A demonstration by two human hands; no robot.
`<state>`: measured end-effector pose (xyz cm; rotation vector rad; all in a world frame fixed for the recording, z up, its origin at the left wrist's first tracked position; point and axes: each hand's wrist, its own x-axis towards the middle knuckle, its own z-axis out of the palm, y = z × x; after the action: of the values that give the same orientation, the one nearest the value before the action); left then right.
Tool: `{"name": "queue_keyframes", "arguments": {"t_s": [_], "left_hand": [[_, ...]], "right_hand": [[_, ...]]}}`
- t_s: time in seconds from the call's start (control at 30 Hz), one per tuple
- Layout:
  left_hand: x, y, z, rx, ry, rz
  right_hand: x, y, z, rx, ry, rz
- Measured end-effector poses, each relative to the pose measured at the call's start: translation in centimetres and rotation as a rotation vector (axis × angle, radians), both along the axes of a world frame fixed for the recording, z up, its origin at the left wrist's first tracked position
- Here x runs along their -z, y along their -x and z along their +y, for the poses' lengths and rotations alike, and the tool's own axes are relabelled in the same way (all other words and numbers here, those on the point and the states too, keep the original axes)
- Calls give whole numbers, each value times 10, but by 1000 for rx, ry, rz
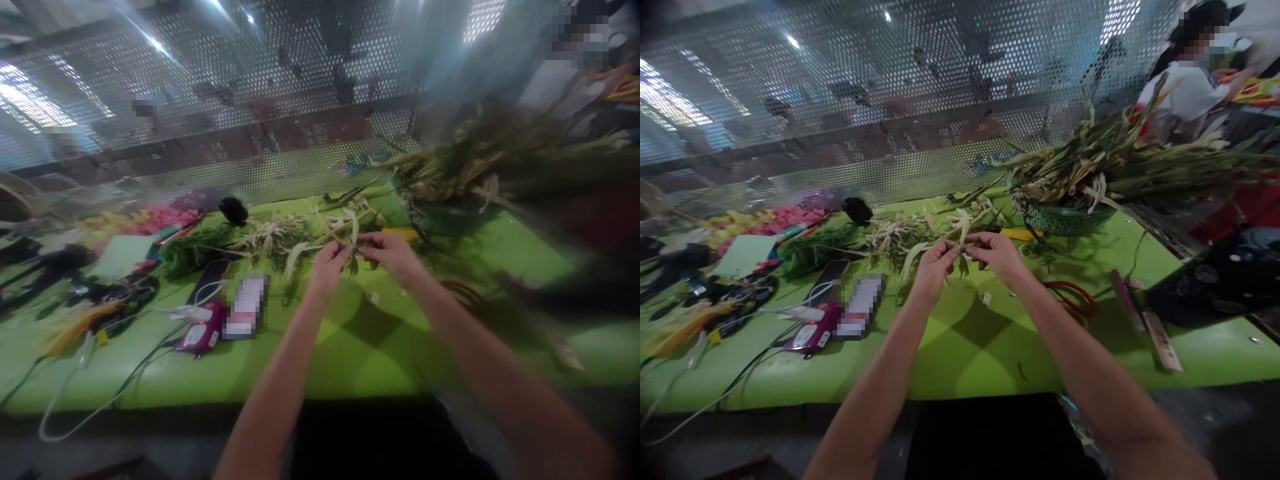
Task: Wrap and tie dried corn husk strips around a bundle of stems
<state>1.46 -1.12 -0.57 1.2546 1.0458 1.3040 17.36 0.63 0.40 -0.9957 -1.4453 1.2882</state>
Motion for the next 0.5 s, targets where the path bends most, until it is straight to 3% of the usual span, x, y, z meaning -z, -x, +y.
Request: {"name": "queue_keyframes", "arguments": {"t_s": [0.17,0.5], "left_hand": [[-1,7,3,97,25,91],[2,-1,-1,111,-26,164]], "right_hand": [[2,1,1,49,12,54],[1,6,-2,176,-42,48]]}}
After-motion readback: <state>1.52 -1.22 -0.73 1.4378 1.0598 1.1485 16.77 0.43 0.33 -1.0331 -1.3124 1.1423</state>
